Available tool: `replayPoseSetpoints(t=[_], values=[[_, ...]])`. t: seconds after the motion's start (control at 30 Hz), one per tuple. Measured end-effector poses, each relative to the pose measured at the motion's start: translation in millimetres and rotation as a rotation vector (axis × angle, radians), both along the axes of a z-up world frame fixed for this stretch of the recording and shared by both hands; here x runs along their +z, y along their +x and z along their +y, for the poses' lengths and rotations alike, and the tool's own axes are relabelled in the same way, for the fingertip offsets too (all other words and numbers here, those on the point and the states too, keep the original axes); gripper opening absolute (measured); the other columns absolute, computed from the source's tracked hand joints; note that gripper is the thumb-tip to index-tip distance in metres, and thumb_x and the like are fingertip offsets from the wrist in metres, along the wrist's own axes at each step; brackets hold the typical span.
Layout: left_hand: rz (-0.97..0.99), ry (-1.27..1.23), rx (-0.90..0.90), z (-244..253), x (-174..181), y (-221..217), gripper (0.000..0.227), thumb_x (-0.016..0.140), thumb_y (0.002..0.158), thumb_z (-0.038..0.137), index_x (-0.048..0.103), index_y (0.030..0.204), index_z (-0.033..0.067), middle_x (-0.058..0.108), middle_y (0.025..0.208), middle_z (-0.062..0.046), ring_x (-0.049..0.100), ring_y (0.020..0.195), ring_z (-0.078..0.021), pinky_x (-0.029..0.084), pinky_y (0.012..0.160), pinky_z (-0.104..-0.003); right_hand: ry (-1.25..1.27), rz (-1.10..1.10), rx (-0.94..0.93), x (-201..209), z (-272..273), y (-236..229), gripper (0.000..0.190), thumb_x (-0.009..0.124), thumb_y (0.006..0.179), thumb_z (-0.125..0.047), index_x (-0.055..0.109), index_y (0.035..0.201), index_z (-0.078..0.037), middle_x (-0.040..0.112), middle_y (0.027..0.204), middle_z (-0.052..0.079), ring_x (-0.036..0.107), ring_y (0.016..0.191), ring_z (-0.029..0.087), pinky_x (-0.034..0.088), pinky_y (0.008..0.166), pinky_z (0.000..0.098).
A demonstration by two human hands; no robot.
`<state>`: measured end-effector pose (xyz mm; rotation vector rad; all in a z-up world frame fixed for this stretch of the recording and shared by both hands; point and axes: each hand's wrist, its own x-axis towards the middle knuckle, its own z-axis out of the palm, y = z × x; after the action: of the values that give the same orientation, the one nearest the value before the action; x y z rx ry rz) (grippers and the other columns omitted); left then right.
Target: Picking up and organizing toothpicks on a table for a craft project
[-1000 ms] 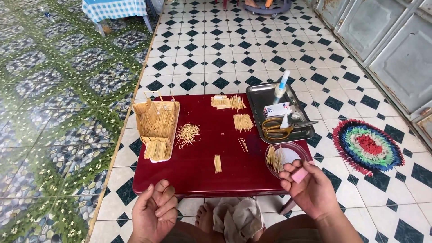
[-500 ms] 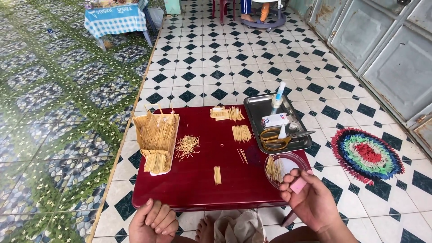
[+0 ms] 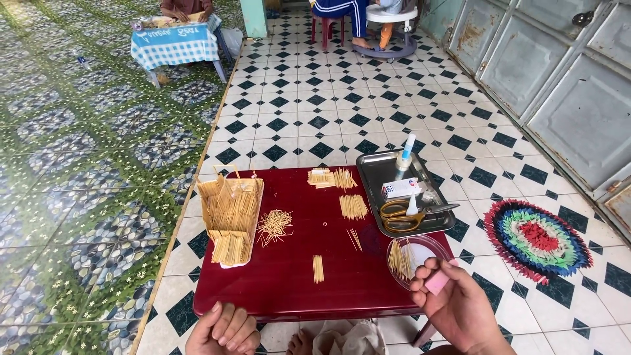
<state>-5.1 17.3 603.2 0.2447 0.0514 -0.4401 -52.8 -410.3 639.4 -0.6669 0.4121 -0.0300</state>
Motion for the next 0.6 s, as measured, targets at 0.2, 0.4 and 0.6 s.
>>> replayPoseSetpoints(t=[0.2, 0.4, 0.6], values=[[-0.164, -0.081, -0.149, 5.4, -9.2, 14.7, 0.049, 0.047, 0.105, 0.03, 0.05, 0.059, 0.0155, 0.04, 0.053, 0.001, 0.039, 0.05, -0.0119, 0.036, 0.048, -0.03, 0.003, 0.048, -0.022, 2.3, 0.2, 4.5, 0.026, 0.052, 0.106, -0.03, 0.064, 0.109, -0.007, 0.069, 0.097, 0.015, 0.065, 0.083, 0.032, 0.052, 0.072, 0.0425], [-0.125, 0.008, -0.036, -25.8, 32.6, 22.3, 0.045, 0.056, 0.101, 0.028, 0.044, 0.058, 0.018, 0.032, 0.052, 0.006, 0.032, 0.049, -0.0094, 0.028, 0.044, -0.029, 0.021, -0.142, 0.074, 6.3, 1.5, 15.7, 0.02, 0.06, 0.101, -0.026, 0.067, 0.103, -0.007, 0.073, 0.093, 0.016, 0.07, 0.08, 0.032, 0.056, 0.07, 0.0407], [-0.265, -0.037, -0.013, -75.6, 87.1, 58.0, 0.042, 0.054, 0.1, 0.027, 0.043, 0.061, 0.0174, 0.033, 0.055, 0.005, 0.03, 0.051, -0.0098, 0.028, 0.049, -0.027, -0.048, -0.346, 0.147, 50.5, 16.0, 51.7, 0.023, 0.06, 0.101, -0.021, 0.073, 0.093, -0.004, 0.067, 0.069, 0.012, 0.063, 0.061, 0.023, 0.051, 0.058, 0.0349]])
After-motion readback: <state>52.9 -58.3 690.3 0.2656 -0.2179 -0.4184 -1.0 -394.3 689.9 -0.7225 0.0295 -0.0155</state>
